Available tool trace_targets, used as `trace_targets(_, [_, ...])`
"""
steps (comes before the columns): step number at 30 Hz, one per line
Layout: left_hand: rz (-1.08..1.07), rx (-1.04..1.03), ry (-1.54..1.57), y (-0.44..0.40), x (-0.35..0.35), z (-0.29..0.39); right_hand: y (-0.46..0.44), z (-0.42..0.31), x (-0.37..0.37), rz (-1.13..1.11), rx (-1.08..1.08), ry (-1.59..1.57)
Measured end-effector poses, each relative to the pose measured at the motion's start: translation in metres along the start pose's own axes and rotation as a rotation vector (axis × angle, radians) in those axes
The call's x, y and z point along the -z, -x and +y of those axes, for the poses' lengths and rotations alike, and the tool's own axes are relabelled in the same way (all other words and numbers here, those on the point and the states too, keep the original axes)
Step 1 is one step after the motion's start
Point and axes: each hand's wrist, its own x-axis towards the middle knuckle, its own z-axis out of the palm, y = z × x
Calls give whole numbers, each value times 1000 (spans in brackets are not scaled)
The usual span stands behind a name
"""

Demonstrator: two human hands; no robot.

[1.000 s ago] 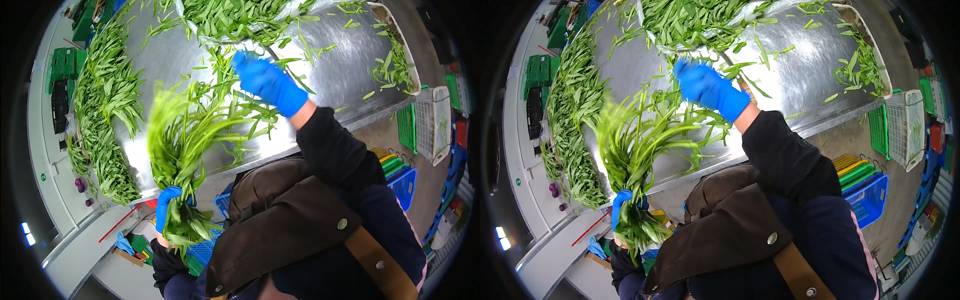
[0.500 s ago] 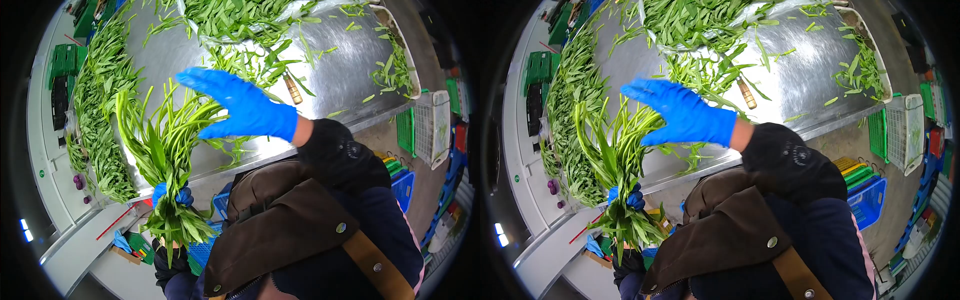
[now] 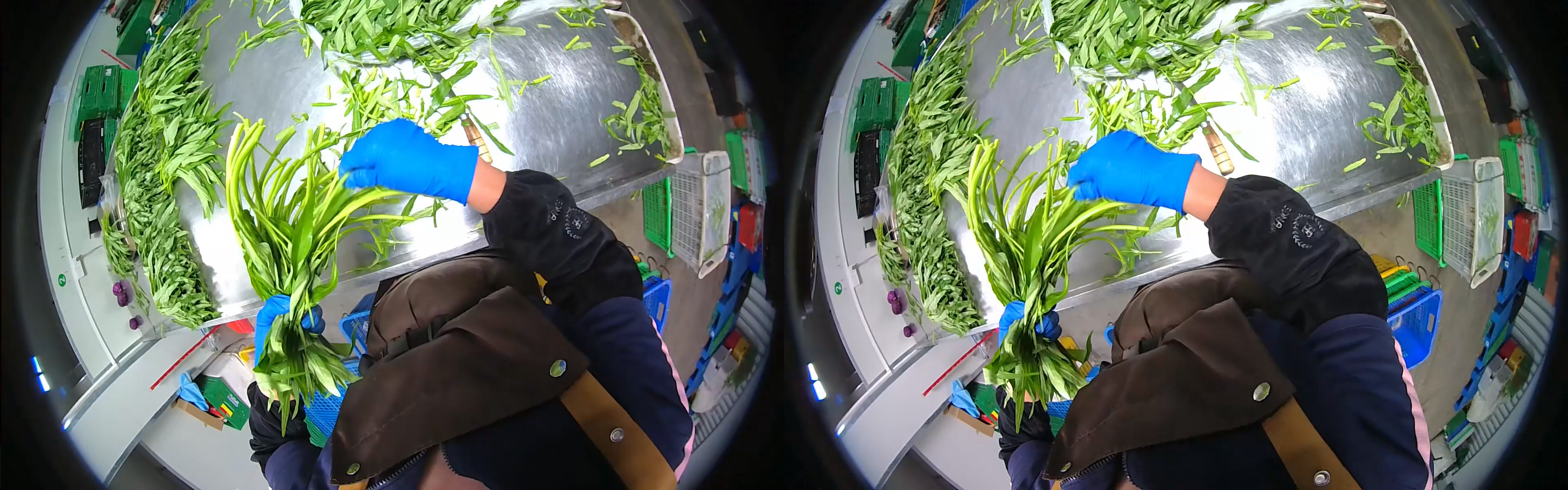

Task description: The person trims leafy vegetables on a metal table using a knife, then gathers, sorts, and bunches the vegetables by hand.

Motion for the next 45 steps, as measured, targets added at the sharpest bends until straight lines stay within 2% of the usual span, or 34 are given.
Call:
trace_targets(2, [10,74,67,-2,-1,0,0,23,4,276,54,52])
trace_targets(4, [-35,13,57,-2,20,-1,5,55,17,506,-8,-10])
trace_targets(6, [-221,141,184,-11,22,7,13,86,36,628,-367,-24])
trace_targets(8, [-229,160,177,-9,14,16,29,85,53,333,-461,324])
trace_targets(9, [-286,185,169,-12,21,21,33,75,47,358,-453,445])
trace_targets(10, [-368,188,177,-14,18,24,40,72,39,488,-279,476])
trace_targets(12, [-517,240,218,-21,22,30,44,62,17,664,-173,123])
trace_targets(13, [-484,209,192,-18,19,33,43,51,15,513,-360,-101])
trace_targets(14, [-505,213,182,-17,20,35,40,58,6,319,-361,-73])
trace_targets(16, [-461,156,219,-12,14,36,38,45,-17,111,-322,-399])
trace_targets(19, [-428,107,233,-3,7,40,28,24,-50,140,-291,-396])
trace_targets(20, [-419,87,253,0,7,41,25,20,-58,206,-176,-340])
trace_targets(22, [-447,60,294,4,18,42,22,-3,-70,91,-173,-349])
trace_targets(24, [-450,12,343,9,18,42,4,-7,-118,-11,154,-48])
trace_targets(26, [-465,-27,377,12,21,39,-5,-10,-174,38,468,-25])
trace_targets(27, [-481,-56,404,12,23,40,-9,-15,-190,41,478,-14])
trace_targets(28, [-607,-18,384,6,28,42,-14,-18,-203,-53,479,33])
trace_targets(29, [-633,62,336,3,35,48,-25,-14,-209,-144,479,87])
trace_targets(30, [-663,140,285,1,42,54,-39,1,-213,-135,489,114])
trace_targets(31, [-538,-31,379,6,24,48,-55,20,-216,-108,483,168])
trace_targets(32, [-569,2,311,4,35,52,-68,37,-222,-84,472,213])
trace_targets(34, [-492,11,285,6,50,55,-97,85,-182,187,309,26])
trace_targets(35, [-463,-14,283,8,59,54,-106,111,-160,351,90,133])
trace_targets(37, [-393,-41,264,12,74,57,-103,137,-88,712,-55,249])
trace_targets(38, [-353,-41,249,13,80,59,-99,156,-64,657,-316,246])
trace_targets(39, [-411,-12,261,9,97,63,-89,157,-50,711,-298,371])
trace_targets(40, [-354,-10,245,10,101,68,-83,145,-44,727,-263,456])
trace_targets(42, [-298,-61,166,10,114,79,-83,114,-68,823,-269,335])
trace_targets(43, [-193,-155,59,15,108,83,-85,92,-86,801,-213,147])
trace_targets(45, [-153,-149,99,14,97,99,-85,56,-146,666,-64,92])
